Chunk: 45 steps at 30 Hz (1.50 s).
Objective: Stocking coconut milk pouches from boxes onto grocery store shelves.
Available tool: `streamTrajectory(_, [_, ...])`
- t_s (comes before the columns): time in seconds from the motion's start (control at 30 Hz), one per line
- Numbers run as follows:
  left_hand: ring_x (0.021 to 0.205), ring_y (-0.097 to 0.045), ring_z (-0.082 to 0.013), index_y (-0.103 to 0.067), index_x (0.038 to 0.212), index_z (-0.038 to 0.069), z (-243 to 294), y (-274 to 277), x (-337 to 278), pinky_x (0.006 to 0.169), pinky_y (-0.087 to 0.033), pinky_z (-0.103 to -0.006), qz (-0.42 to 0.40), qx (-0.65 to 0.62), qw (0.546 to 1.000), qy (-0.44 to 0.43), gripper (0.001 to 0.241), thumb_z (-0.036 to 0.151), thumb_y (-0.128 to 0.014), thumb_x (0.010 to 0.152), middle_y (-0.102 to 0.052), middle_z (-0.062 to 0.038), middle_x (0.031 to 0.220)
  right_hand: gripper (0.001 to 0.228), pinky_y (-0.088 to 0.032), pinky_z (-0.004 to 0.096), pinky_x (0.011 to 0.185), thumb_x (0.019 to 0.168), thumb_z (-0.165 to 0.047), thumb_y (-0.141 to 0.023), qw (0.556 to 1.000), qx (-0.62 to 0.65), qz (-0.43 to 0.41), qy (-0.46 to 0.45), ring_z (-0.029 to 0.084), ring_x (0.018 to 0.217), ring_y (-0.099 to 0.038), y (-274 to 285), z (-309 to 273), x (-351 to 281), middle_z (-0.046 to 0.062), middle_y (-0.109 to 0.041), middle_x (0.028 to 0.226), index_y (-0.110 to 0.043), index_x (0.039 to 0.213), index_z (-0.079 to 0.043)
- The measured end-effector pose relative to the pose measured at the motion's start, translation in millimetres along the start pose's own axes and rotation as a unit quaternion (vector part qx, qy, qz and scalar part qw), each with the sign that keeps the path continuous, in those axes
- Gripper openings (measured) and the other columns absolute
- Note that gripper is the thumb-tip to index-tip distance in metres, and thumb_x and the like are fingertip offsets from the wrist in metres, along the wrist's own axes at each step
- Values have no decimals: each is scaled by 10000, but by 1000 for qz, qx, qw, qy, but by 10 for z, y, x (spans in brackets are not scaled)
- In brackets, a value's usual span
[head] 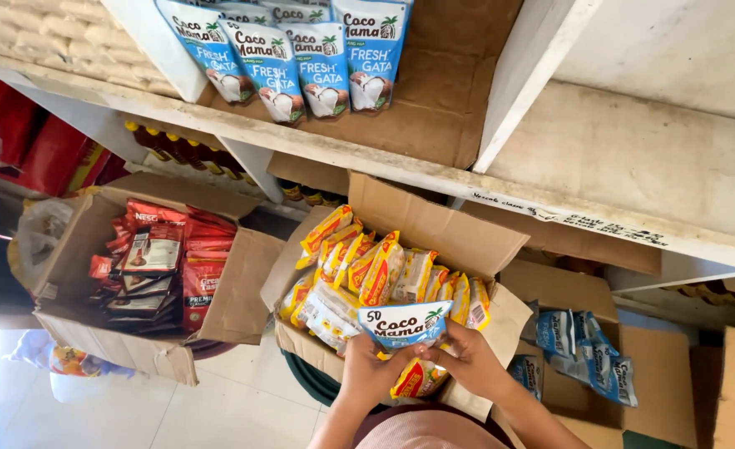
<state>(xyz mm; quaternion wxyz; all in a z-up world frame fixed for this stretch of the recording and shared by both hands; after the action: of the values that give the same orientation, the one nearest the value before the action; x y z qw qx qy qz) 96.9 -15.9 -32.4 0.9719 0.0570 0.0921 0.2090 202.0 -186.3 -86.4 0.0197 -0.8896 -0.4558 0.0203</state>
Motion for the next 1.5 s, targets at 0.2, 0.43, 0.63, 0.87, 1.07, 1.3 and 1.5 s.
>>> streamTrajectory(0.2, [811, -755, -85, -802, 966, 59, 263, 15, 142, 763, -587, -286, -16, -2, 999, -52, 190, 144, -864, 807, -828, -27, 889, 315, -559, 337, 979, 892, 27, -738, 999, 5, 8, -45, 126, 1073, -687, 139, 196, 23, 51, -755, 1122, -649, 1193, -3])
streamTrajectory(0.43, [889, -741, -105, -749, 1087, 44, 619, 29, 422, 823, -589, -285, -50, -19, 992, -111, 281, 139, -832, 837, -812, -67, 966, 299, -567, 345, 941, 911, 62, -687, 998, 2, 57, -9, 161, 1052, -703, 323, 563, 244, 59, -751, 1092, -635, 1197, -7])
streamTrajectory(0.63, [987, -673, -141, -492, 1344, 42, 762, 170, 705, 777, -579, -324, -21, 10, 996, -87, 711, 185, -870, 759, -640, -61, 1169, 379, -552, 330, 872, 892, 49, -709, 993, 48, 103, -27, 155, 989, -680, 361, 130, 690, 33, -736, 1150, -634, 1254, -33])
streamTrajectory(0.87, [954, -749, -196, -715, 1167, 66, 593, 393, 1323, 821, -596, -322, 107, 95, 963, -228, 266, 41, -736, 903, -771, -94, 1071, 368, -550, 317, 942, 915, 0, -724, 987, 20, 148, 63, 137, 1063, -679, 542, -267, 1380, 37, -730, 1164, -635, 1268, -46])
streamTrajectory(1.07, [873, -752, -169, -710, 1147, 49, 720, 687, 2063, 774, -587, -305, 140, 70, 956, -248, 244, -20, -671, 917, -779, -98, 1014, 258, -577, 289, 902, 937, -39, -751, 983, -50, 139, 108, 129, 998, -716, 695, -452, 2130, 54, -751, 1084, -670, 1182, -36])
streamTrajectory(1.3, [782, -747, -206, -716, 1013, 21, 829, 988, 2730, 719, -566, -321, 199, 148, 919, -306, 114, -21, -699, 909, -760, -125, 902, 209, -563, 294, 789, 897, -72, -799, 949, -226, 166, 144, 112, 842, -700, 737, -906, 2969, 82, -786, 969, -739, 1083, 2])
streamTrajectory(1.5, [786, -754, -258, -695, 1018, 19, 628, 1128, 3143, 706, -566, -343, 217, 143, 924, -280, 113, -19, -673, 914, -754, -136, 906, 207, -558, 281, 787, 873, -62, -795, 963, -188, 135, 140, 80, 845, -685, 787, -696, 3465, 50, -789, 959, -742, 1070, -27])
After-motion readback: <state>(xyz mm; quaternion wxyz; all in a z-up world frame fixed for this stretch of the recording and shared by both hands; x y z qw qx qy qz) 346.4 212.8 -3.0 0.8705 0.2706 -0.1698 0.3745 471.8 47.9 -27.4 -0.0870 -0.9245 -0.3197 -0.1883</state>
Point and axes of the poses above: each hand's wrist, its own x-axis towards the middle knuckle, its own y-axis out of the back of the hand, z = x × y, the point moved 2 cm from there along x, towards the middle knuckle
